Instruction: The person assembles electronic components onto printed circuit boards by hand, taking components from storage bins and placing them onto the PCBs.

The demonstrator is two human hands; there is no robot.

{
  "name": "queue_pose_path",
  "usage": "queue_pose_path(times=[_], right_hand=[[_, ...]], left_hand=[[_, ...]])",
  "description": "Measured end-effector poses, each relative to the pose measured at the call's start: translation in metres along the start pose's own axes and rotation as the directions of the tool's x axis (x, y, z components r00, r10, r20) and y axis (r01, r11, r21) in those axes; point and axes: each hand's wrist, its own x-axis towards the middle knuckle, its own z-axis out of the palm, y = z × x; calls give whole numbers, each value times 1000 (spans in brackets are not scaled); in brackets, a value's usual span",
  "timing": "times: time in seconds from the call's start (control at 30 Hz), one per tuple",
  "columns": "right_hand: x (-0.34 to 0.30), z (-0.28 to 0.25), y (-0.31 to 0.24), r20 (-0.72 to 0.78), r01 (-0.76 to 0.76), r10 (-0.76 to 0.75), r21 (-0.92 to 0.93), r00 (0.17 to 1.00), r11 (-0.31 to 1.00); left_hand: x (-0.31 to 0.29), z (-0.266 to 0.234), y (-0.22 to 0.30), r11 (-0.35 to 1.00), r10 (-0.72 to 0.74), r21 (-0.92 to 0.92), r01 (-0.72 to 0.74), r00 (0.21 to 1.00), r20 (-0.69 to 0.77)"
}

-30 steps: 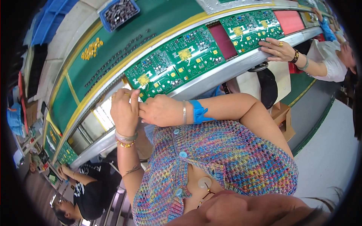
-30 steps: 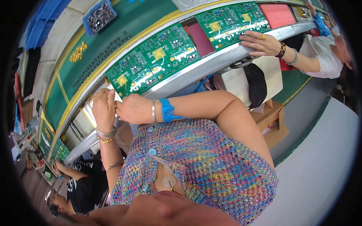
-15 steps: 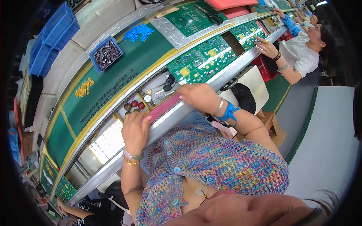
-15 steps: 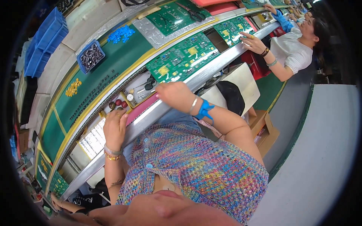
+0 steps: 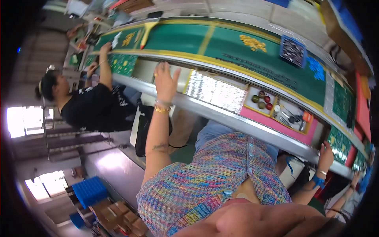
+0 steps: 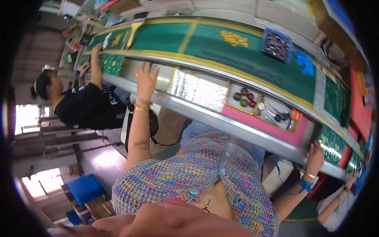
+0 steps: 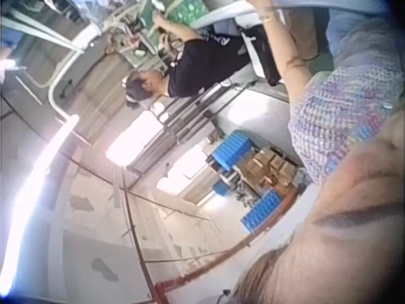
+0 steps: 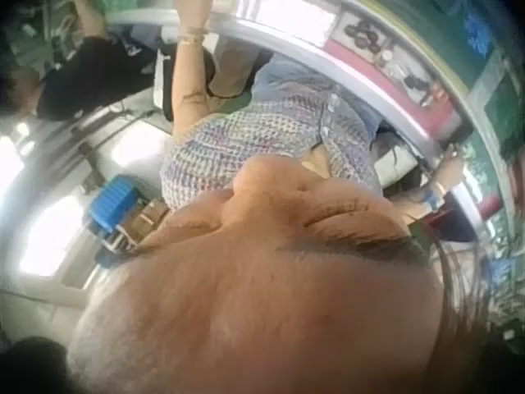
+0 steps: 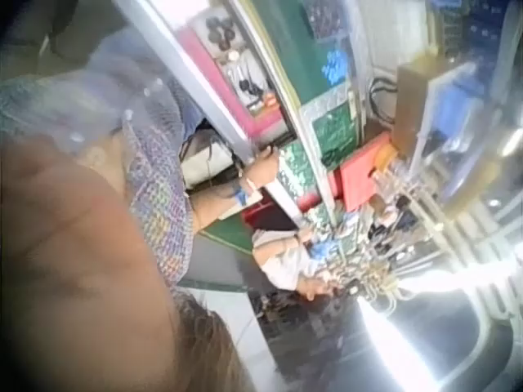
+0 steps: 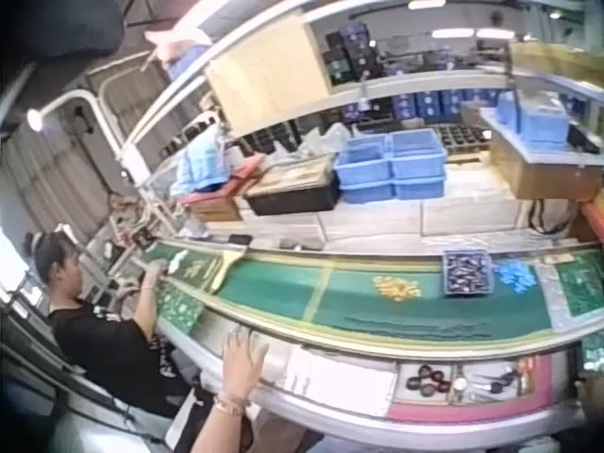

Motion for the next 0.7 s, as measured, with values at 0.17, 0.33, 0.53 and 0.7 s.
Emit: queue_pose_path(times=[0.17, 0.33, 0.53, 0.7], right_hand=[[2, -10, -9, -88, 77, -70, 71, 994, 995], [-1, -9, -33, -98, 182, -168, 147, 981, 972], [-18, -18, -62, -101, 167, -153, 153, 983, 974], [-15, -19, -87, -58, 150, -142, 172, 988, 974]], left_hand=[[62, 24, -137, 899, -367, 234, 371, 928, -62], [82, 14, -260, 745, -656, 209, 633, 752, 62], [99, 18, -312, 693, -719, 244, 679, 676, 160], [115, 25, -337, 656, -754, 305, 691, 620, 217]])
